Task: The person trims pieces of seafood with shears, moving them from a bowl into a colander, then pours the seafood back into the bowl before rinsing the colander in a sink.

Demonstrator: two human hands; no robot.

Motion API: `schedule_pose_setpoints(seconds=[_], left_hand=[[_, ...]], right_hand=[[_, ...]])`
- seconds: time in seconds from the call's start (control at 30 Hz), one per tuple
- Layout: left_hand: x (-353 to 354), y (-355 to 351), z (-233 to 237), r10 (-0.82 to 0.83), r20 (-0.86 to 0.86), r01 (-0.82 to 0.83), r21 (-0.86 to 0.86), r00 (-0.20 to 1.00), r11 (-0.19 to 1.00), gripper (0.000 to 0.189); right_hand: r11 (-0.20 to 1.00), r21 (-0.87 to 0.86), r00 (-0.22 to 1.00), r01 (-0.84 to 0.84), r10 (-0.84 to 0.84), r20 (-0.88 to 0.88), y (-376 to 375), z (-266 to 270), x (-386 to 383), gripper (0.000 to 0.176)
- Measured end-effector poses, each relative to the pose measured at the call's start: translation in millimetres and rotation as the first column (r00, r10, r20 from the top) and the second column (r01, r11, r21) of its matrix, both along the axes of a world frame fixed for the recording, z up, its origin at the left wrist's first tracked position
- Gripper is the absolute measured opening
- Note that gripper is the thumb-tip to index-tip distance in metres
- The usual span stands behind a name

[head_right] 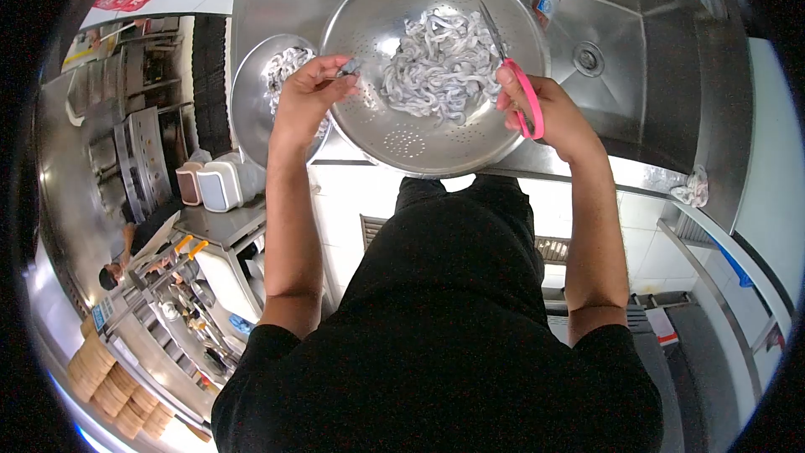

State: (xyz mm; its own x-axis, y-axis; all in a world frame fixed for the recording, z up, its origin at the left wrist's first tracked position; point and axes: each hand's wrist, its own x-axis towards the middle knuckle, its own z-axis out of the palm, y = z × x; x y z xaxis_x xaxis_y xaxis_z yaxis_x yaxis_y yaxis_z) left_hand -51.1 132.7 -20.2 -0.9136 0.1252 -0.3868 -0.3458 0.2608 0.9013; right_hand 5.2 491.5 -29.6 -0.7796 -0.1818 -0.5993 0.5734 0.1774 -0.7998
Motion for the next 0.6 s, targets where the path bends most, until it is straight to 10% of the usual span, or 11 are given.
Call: schedule_pose_setpoints(seconds=[0.6], left_hand=[[12.9, -31.5, 35.8, 0.259, -0.098, -0.27, -0.123, 0.961, 0.955, 0.027]], right_hand=[[0.999, 0.046, 0.999, -0.028, 0.029, -0.022, -5.9, -2.0, -0.5, 0.075]])
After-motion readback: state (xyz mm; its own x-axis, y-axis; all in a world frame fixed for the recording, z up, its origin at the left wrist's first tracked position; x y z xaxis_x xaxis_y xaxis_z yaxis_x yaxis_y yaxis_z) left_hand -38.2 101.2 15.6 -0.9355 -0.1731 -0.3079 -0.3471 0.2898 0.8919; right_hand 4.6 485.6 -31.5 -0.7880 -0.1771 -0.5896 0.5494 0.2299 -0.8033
